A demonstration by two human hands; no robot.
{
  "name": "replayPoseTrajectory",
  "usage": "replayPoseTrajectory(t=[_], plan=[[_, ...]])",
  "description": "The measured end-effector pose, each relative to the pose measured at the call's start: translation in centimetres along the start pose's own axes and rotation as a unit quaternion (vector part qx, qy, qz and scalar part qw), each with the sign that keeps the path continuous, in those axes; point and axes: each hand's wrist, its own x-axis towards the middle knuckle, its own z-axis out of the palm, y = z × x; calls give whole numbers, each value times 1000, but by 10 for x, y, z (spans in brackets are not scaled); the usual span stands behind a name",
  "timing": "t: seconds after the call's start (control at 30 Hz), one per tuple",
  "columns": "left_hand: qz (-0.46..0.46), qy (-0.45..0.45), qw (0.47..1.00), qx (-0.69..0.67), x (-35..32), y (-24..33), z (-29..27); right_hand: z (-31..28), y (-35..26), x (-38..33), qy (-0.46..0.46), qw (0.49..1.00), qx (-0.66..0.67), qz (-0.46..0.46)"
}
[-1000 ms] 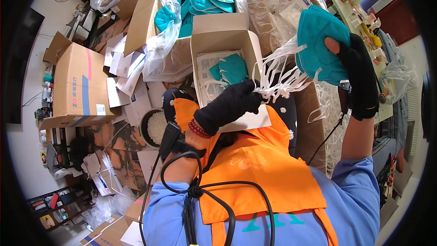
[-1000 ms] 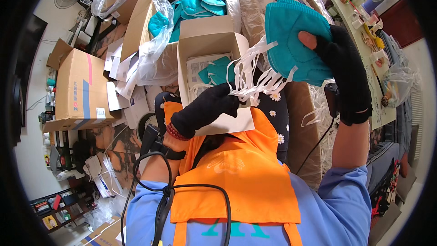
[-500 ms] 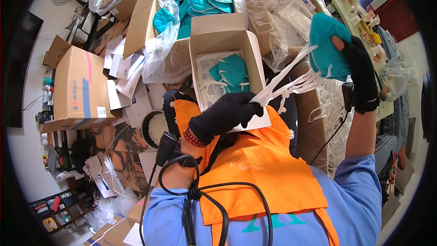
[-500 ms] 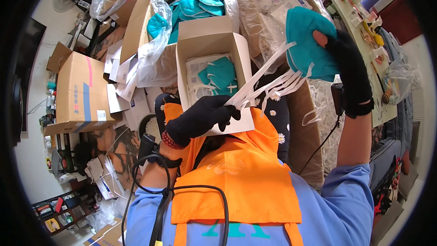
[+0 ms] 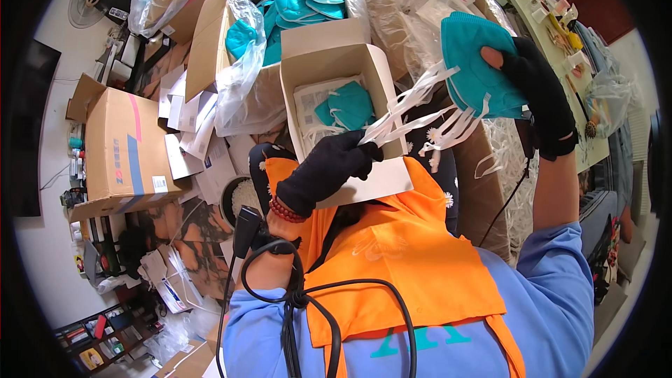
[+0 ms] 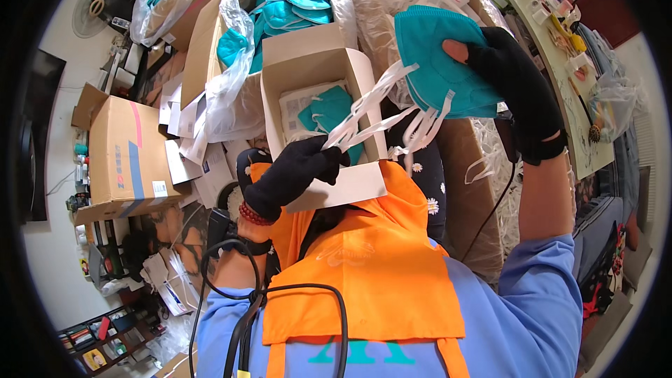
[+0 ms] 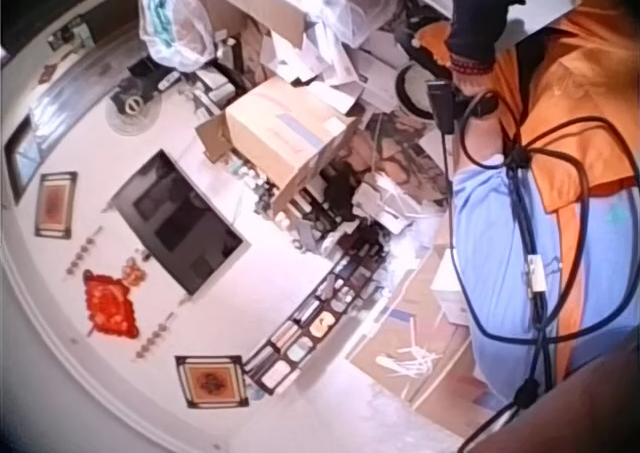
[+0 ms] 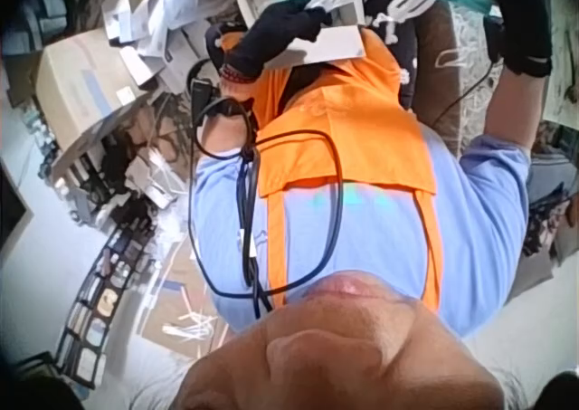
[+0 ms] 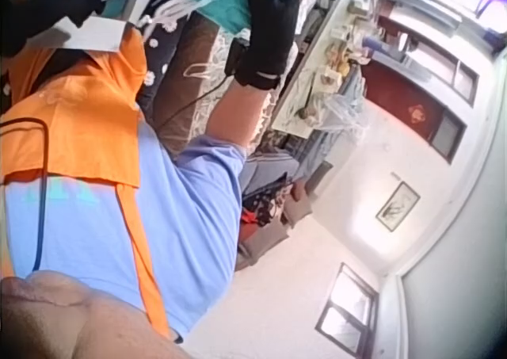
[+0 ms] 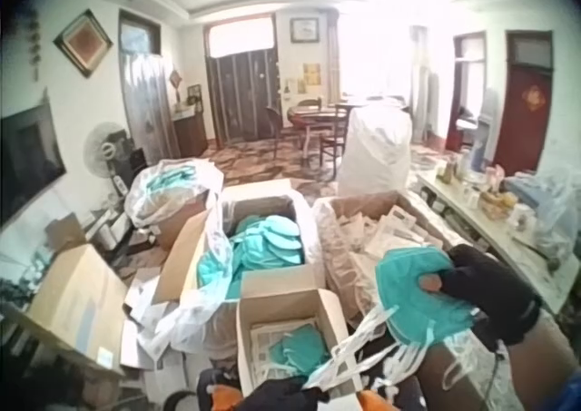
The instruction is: Packing teal-colored face masks into cardboard boxes and plastic bags.
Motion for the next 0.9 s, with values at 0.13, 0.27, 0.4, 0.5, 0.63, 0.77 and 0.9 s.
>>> replayPoseTrajectory(t=[0.13,0.27,0.4,0.5,0.63,0.77,0.9], plan=[[-15,18,995,-100,-1,-1,-1,-3,6,4,-11,1000,7,12],[5,19,996,-89,1,-3,-6,-4,11,3,5,1000,4,-2],[-10,57,998,-15,0,9,4,-5,8,4,-2,1000,-7,-1],[-25,38,998,-45,-7,9,6,-3,6,5,0,1000,4,25],[-35,5,998,-49,-17,6,4,-15,48,24,-20,993,112,15],[-109,-7,994,-15,-44,0,-13,-40,96,22,-35,992,112,55],[-75,-24,997,-1,-49,-3,-6,-1,85,-10,-20,993,115,20]])
